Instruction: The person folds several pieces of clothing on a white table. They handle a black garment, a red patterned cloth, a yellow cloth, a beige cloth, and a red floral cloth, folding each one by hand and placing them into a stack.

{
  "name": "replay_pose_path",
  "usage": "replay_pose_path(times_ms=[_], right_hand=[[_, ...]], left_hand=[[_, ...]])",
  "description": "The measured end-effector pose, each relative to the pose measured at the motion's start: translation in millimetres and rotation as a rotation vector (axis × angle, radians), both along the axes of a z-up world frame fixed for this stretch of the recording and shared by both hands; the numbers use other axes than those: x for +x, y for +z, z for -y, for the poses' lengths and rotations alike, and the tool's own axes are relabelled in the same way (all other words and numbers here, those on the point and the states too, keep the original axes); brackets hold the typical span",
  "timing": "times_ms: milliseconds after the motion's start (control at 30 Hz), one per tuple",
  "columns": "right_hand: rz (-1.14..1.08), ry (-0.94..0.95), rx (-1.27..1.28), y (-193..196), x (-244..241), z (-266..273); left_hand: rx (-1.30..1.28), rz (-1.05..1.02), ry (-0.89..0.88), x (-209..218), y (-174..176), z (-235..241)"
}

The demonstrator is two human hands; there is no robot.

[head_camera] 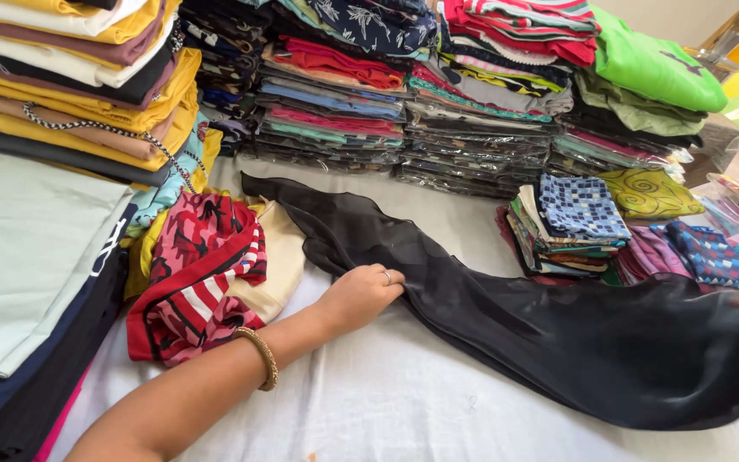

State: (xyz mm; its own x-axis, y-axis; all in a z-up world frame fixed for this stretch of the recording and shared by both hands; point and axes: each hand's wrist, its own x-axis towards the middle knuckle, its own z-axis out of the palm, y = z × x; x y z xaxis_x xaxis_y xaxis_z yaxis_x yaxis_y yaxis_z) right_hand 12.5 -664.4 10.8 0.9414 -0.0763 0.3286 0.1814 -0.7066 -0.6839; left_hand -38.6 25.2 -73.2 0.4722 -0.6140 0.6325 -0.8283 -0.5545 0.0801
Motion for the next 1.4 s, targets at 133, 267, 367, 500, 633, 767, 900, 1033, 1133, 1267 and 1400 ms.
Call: replay_pose_path(times_ms=[133, 267, 367, 500, 633, 767, 900, 1033, 1133, 1267, 1400], right_hand=[[0.170, 0.261, -0.659, 80, -100, -315], [0.071, 0.505, -0.470, 29, -89, -425], [0.132, 0.602, -0.471, -9, -65, -446], [-0.023, 0.546, -0.411, -1, -40, -417], [0.019, 0.698, -0.413, 15, -34, -356], [-0.241, 0.582, -0.377, 13, -30, -312], [-0.311, 0.537, -0.477, 13, -30, -302], [-0.339, 0.538, -0.537, 21, -38, -318], [-0.302, 0.481, -0.526, 29, -44, -327], [-0.032, 0.442, -0.382, 32, -45, -335], [0.055, 0.380, -0.173, 33, -50, -334]], left_hand=[[-0.089, 0.087, -0.002, -8, 21, 15], [-0.118, 0.129, 0.024, -12, 18, 14], [-0.106, 0.143, 0.058, -14, 10, -1], [-0.041, 0.090, 0.159, -7, -6, -28], [-0.034, 0.040, 0.196, 0, -10, -37], [-0.007, -0.040, 0.197, 3, -8, -38], [-0.008, -0.015, 0.200, -1, -8, -44], [-0.024, 0.029, 0.147, -1, -5, -45], [-0.070, -0.036, 0.123, 11, 4, -56], [-0.290, 0.061, 0.169, 15, 65, -102], [-0.351, 0.298, 0.536, 5, 125, -172]])
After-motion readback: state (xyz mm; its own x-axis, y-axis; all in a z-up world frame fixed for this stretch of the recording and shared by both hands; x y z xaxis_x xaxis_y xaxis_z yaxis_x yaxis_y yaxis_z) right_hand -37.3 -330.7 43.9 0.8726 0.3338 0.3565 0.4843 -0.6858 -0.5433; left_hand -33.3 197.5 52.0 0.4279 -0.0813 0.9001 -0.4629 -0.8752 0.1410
